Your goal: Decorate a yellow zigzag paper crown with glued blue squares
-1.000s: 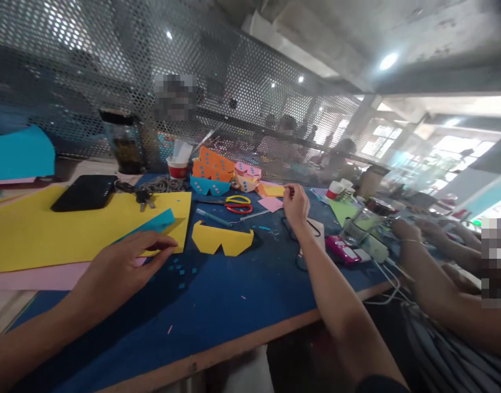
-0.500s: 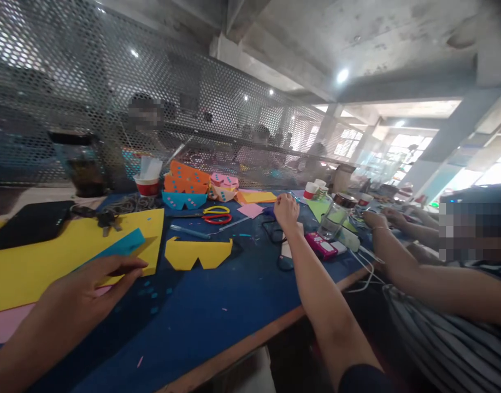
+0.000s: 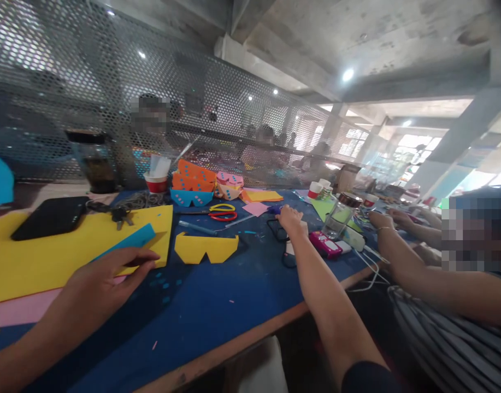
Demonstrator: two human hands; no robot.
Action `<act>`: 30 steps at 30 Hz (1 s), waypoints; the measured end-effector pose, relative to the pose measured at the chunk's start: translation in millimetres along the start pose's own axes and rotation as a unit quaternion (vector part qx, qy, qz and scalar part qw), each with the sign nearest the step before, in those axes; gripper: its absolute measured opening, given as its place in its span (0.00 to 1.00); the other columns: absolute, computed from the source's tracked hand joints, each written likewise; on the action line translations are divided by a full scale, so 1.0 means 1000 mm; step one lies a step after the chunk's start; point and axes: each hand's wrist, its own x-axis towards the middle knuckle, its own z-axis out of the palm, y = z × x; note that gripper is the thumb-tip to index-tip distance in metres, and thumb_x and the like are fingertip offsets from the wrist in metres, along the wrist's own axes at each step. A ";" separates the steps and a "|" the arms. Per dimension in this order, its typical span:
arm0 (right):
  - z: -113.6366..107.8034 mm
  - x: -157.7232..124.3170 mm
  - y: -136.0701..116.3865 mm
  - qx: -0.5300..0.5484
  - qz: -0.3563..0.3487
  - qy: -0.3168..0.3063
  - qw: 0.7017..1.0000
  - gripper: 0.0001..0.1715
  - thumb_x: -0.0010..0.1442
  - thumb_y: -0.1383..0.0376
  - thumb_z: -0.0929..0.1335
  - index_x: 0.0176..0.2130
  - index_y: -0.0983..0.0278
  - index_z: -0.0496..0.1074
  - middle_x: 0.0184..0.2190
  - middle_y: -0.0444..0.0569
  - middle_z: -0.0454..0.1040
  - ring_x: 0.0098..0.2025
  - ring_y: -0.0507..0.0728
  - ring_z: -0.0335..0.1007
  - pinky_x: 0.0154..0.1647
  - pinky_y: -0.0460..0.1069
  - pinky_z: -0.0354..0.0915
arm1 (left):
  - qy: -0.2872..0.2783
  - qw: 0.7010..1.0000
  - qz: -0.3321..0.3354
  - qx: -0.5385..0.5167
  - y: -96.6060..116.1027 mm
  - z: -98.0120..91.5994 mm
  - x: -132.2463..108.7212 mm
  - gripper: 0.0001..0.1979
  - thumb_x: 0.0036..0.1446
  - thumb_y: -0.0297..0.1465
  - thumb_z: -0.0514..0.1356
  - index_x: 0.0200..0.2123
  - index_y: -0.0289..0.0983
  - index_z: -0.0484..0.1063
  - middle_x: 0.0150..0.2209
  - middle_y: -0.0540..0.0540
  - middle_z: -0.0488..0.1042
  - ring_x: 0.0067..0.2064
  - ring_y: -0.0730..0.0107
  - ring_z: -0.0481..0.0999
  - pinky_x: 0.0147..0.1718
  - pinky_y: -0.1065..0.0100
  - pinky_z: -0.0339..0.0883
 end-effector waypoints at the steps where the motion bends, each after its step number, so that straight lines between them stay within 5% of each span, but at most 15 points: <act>1: 0.000 0.000 -0.001 0.014 0.004 0.008 1.000 0.23 0.71 0.57 0.71 0.60 0.64 0.72 0.58 0.55 0.74 0.55 0.62 0.76 0.54 0.61 0.76 | -0.002 1.000 -0.005 -0.005 0.004 -0.001 0.000 0.20 0.57 0.54 0.59 0.41 0.49 0.82 0.43 0.51 0.87 0.45 0.49 0.86 0.44 0.57 0.79; 8: -0.018 0.003 -0.005 0.191 0.020 0.105 0.976 0.22 0.71 0.65 0.70 0.61 0.68 0.69 0.58 0.62 0.74 0.62 0.67 0.73 0.64 0.63 0.66 | -0.010 0.999 -0.010 -0.038 0.009 -0.004 0.000 0.20 0.59 0.52 0.60 0.41 0.45 0.81 0.41 0.48 0.87 0.44 0.51 0.85 0.44 0.60 0.78; 13: -0.029 0.014 -0.011 0.397 0.003 0.145 0.907 0.21 0.71 0.62 0.65 0.60 0.66 0.65 0.54 0.60 0.76 0.55 0.63 0.77 0.55 0.55 0.69 | -0.020 0.999 -0.013 -0.040 0.010 -0.002 0.001 0.21 0.61 0.53 0.59 0.42 0.43 0.81 0.42 0.46 0.87 0.44 0.50 0.85 0.43 0.60 0.78; 16: -0.030 0.018 -0.023 0.517 -0.015 0.121 0.847 0.14 0.72 0.57 0.63 0.49 0.64 0.68 0.38 0.48 0.76 0.37 0.55 0.78 0.39 0.48 0.71 | -0.007 0.999 -0.016 -0.050 0.013 -0.003 0.004 0.22 0.60 0.52 0.60 0.44 0.42 0.81 0.43 0.44 0.86 0.45 0.50 0.85 0.47 0.57 0.78; 20: -0.031 0.010 -0.042 0.634 -0.036 0.068 0.770 0.23 0.67 0.45 0.66 0.34 0.60 0.64 0.24 0.37 0.65 0.24 0.48 0.64 0.25 0.43 0.62 | 0.006 0.998 0.013 -0.056 0.017 0.000 0.011 0.23 0.62 0.49 0.60 0.50 0.38 0.79 0.49 0.40 0.84 0.48 0.50 0.83 0.52 0.54 0.76; 26: -0.041 -0.026 -0.070 0.720 -0.097 -0.044 0.686 0.32 0.49 0.42 0.79 0.31 0.60 0.65 0.19 0.32 0.56 0.20 0.46 0.52 0.21 0.43 0.56 | -0.047 0.994 0.095 -0.024 0.025 0.013 0.034 0.29 0.63 0.49 0.59 0.61 0.40 0.75 0.61 0.37 0.77 0.62 0.45 0.75 0.64 0.47 0.66; 30: -0.045 -0.053 -0.081 0.723 -0.150 -0.111 0.665 0.30 0.49 0.43 0.79 0.32 0.61 0.69 0.20 0.33 0.55 0.20 0.46 0.50 0.21 0.44 0.54 | -0.105 0.991 0.080 -0.034 0.034 0.019 0.045 0.27 0.61 0.50 0.58 0.55 0.39 0.79 0.57 0.36 0.81 0.58 0.44 0.78 0.59 0.50 0.71</act>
